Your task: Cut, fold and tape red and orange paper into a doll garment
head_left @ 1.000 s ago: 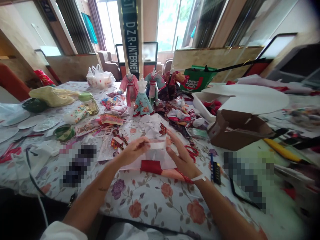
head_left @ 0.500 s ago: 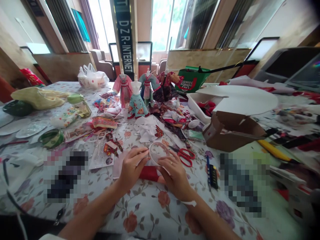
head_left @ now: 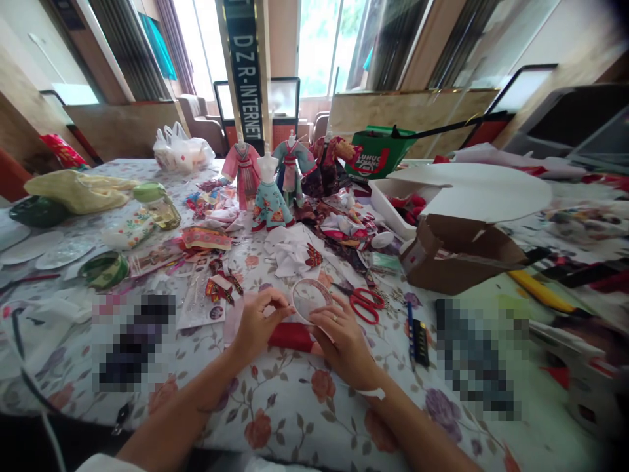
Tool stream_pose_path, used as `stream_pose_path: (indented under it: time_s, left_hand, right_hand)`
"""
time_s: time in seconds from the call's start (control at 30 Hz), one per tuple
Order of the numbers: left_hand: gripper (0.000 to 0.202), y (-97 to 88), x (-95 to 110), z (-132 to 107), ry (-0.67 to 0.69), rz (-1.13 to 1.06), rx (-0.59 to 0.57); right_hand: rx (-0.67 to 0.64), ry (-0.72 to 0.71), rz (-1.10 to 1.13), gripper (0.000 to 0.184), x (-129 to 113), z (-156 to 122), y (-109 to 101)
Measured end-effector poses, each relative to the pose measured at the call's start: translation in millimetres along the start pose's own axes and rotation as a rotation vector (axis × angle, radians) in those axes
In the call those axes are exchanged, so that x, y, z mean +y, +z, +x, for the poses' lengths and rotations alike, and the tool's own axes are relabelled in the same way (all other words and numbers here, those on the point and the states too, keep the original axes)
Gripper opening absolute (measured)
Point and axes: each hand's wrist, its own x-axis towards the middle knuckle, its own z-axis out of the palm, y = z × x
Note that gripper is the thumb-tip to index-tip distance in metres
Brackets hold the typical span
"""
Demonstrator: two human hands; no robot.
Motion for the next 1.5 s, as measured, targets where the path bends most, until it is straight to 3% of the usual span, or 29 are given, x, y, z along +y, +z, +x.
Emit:
stream_pose_path:
  time_s: [0.07,0.17,0.33,0.47,0.57,0.73,0.9,0.97,1.13,1.3,1.5]
  left_hand:
    - [0.012,-0.1,0.2,-0.3,-0.050,-0.008,0.020]
    - [0.009,-3.5,1.5,1.3,-0.067,0.021,-0.044]
    - [0.013,-9.0,8.3,4.0,0.005,0.137,-0.120]
    - [0.013,-7.3,18.6,0.5,0.071,0.179,-0.185]
    - [0.012,-7.7,22.5,-2.5,0.056,0.091,-0.317]
    - [0.012,-15.6,17.4,-0.3,-0.038,-0.076,-0.512]
    - [0.016,-20.2,12.7,0.9,-0.108,-0.227,-0.589]
    - [0.015,-21.3,9.3,0.4,-0.142,-0.291,-0.563]
    - [0.015,-27.0,-3.2,5.4,-0.221,-0.476,-0.313]
    - [0.019,-32.3,-7.0,14.2,-0.202,-0.385,-0.162]
    - [0.017,-31.7,-9.5,14.6,-0.173,-0.305,-0.159]
  right_hand:
    - [0.005,0.003,0.000,0.010,1.0,-0.6,0.7]
    - [0.010,-0.007,-0.003,0.011,2.2,-1.1,1.1]
    - [0.024,-0.015,-0.017,0.016,3.8,0.4,-1.5]
    - [0.092,0.061,-0.106,0.015,6.7,3.1,-6.0]
    - [0.102,0.088,-0.125,0.013,7.6,5.5,-9.3]
    - [-0.008,0.045,-0.053,0.022,4.9,7.3,-11.4]
    - [-0.016,0.017,-0.064,0.026,1.0,7.9,-10.9]
    - [-0.014,0.029,-0.128,0.032,2.9,8.6,-14.1]
    - [-0.058,0.280,-0.419,0.086,33.6,1.3,-32.5]
    - [-0.153,0.543,-0.710,0.096,73.5,-18.8,-45.2]
    - [-0.183,0.531,-0.853,0.092,84.8,-26.3,-38.6]
